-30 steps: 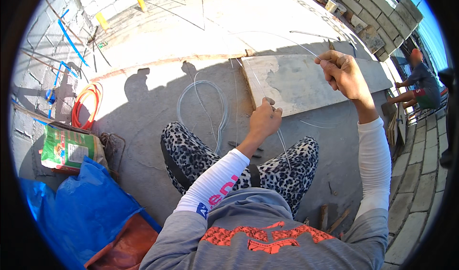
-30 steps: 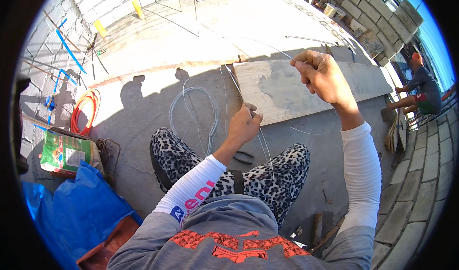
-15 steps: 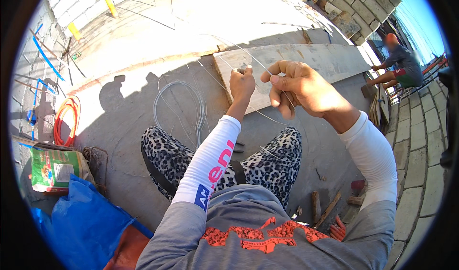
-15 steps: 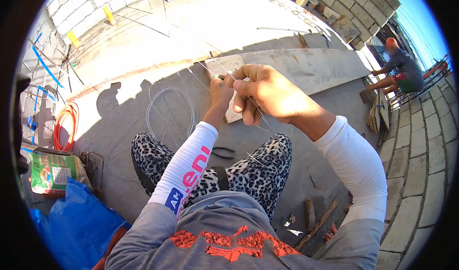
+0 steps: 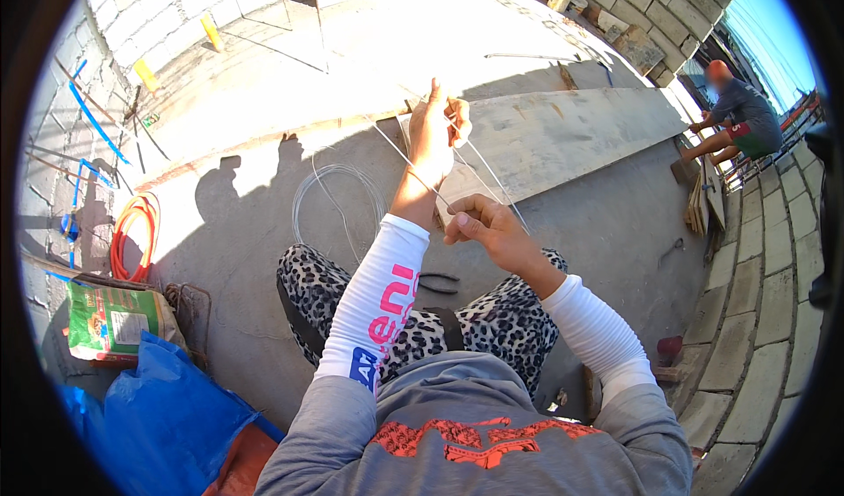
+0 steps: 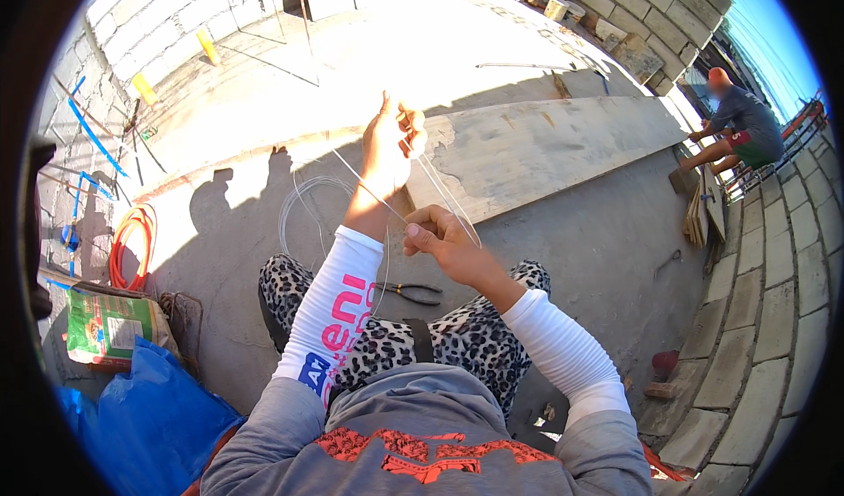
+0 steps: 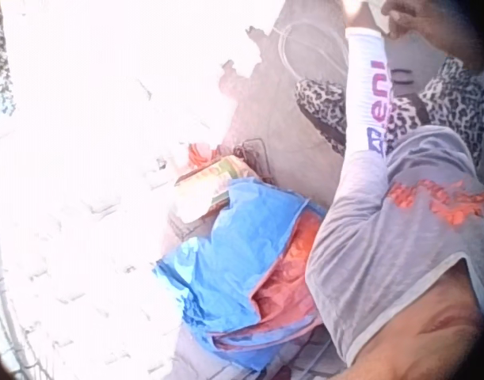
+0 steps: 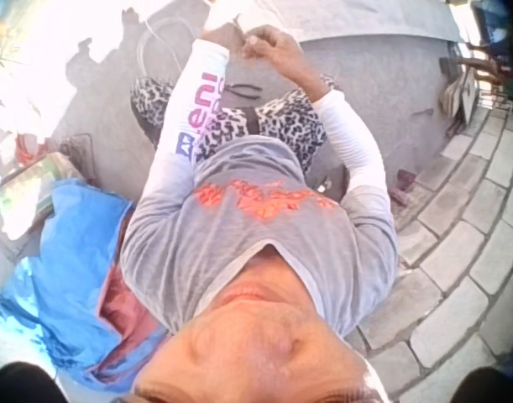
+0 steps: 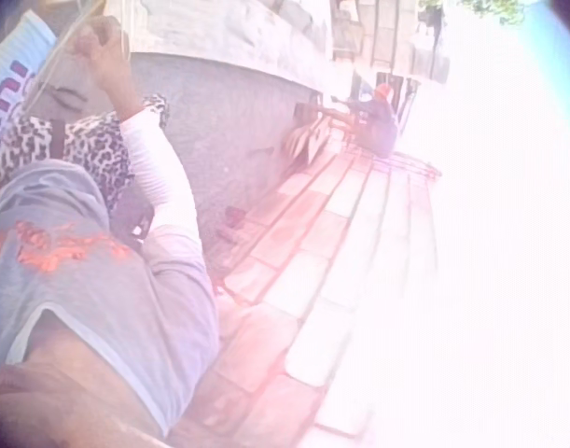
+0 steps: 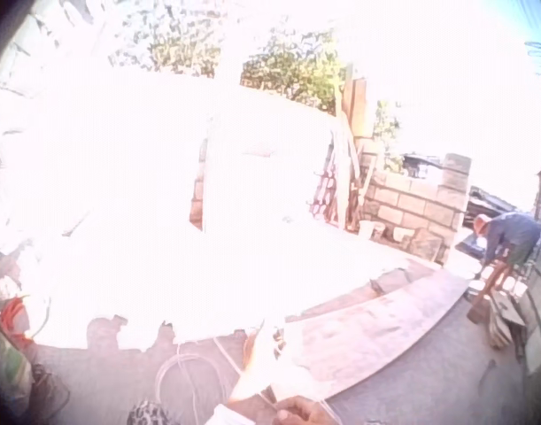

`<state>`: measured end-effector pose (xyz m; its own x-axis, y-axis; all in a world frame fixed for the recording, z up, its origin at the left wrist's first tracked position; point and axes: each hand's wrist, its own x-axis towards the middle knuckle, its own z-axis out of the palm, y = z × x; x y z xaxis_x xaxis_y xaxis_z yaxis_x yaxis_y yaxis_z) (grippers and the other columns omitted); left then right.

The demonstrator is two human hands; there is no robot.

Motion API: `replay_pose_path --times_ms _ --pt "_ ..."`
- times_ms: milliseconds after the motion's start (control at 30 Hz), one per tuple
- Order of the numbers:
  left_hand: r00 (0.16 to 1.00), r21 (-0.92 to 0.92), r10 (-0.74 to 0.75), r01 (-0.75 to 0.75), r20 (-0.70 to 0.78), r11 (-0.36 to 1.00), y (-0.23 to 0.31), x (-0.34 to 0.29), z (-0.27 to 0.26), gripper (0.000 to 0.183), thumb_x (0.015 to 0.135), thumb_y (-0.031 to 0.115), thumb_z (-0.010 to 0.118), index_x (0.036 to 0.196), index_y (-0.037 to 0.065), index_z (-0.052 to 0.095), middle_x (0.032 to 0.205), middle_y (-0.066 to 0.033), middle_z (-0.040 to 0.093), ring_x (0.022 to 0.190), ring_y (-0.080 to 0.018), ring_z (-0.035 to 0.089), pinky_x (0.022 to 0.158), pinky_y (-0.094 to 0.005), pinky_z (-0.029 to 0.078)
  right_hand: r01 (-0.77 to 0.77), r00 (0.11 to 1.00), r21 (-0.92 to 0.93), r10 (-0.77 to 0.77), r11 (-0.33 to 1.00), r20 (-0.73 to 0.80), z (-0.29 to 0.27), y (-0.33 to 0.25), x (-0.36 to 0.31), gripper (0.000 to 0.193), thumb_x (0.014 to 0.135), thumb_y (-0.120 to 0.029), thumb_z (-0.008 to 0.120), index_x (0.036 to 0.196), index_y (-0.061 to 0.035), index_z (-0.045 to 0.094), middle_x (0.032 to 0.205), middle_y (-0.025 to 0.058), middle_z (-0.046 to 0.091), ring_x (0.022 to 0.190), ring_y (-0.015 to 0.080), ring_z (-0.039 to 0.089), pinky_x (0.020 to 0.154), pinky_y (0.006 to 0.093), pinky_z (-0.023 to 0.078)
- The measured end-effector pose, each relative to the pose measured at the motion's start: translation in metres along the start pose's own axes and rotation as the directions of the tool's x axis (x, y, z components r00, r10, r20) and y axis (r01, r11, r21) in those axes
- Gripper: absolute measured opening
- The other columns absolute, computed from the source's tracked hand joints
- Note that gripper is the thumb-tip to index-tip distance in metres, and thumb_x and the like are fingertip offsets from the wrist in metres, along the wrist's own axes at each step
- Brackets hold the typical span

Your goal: The person sits on the floor and repeatedly measures, straightens, and cuts lengths of thin wire using pliers. The person handles the wire by hand and uses pliers to cut it into segments, placing the cut pieces on the floor.

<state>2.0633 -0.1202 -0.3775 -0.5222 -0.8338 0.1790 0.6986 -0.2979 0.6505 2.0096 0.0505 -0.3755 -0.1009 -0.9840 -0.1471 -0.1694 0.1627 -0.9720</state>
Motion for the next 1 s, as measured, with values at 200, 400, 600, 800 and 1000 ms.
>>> replay_pose_path --times_ms 200,400,600,800,1000 --pt "0.993 -0.101 -0.099 0.093 -0.057 0.991 0.015 -0.008 -0.010 0.027 0.097 0.038 0.048 0.083 0.014 0.051 0.065 -0.0025 0.054 0.047 -0.0149 0.049 0.040 -0.0244 0.035 0.198 0.975 0.047 -0.192 0.979 -0.107 -0.004 0.019 -0.047 0.050 0.093 -0.033 0.058 0.125 0.0036 0.047 0.115 0.0178 0.060 0.112 0.0255 0.057 0.092 0.0357 0.046" --pt "0.985 -0.138 -0.163 0.154 -0.057 0.978 0.016 -0.009 -0.011 0.029 0.097 0.037 0.049 0.086 0.011 0.053 0.067 -0.0035 0.057 0.050 -0.0150 0.052 0.043 -0.0252 0.039 0.345 0.728 -0.105 -0.336 0.933 -0.597 -0.020 0.014 -0.035 0.037 0.094 -0.029 0.058 0.115 0.0003 0.049 0.108 0.0136 0.059 0.099 0.0204 0.060 0.078 0.0306 0.050" --pt "0.928 -0.302 -0.352 0.371 0.119 0.878 0.042 -0.048 -0.003 0.069 0.093 0.063 0.030 0.117 0.002 0.051 0.102 -0.0195 0.063 0.088 -0.0331 0.063 0.072 -0.0407 0.051 0.233 0.904 -0.267 -0.310 0.935 -0.296 -0.053 -0.051 0.012 0.043 0.102 -0.033 0.038 0.072 -0.0048 0.051 0.059 0.0030 0.055 0.053 0.0099 0.052 0.052 0.0252 0.043" --pt "0.986 0.234 -0.123 0.095 0.109 0.967 0.037 -0.082 0.027 0.079 0.090 0.064 0.042 0.132 -0.003 0.039 0.119 -0.0120 0.053 0.108 -0.0211 0.052 0.088 -0.0346 0.041 0.099 0.960 -0.365 -0.185 0.926 -0.210 -0.057 -0.113 0.056 0.044 0.100 -0.037 0.041 0.078 -0.0016 0.056 0.070 0.0067 0.059 0.066 0.0149 0.056 0.059 0.0300 0.050" --pt "0.977 0.619 0.202 -0.113 -0.075 0.777 0.046 -0.067 0.041 0.033 0.092 0.031 0.060 0.094 -0.002 0.064 0.082 -0.0063 0.065 0.086 -0.0144 0.056 0.078 -0.0318 0.044 0.038 0.974 -0.487 -0.142 0.873 -0.178 -0.027 -0.119 0.065 0.042 0.097 -0.031 0.042 0.088 0.0052 0.062 0.084 0.0211 0.064 0.087 0.0298 0.062 0.084 0.0405 0.044"
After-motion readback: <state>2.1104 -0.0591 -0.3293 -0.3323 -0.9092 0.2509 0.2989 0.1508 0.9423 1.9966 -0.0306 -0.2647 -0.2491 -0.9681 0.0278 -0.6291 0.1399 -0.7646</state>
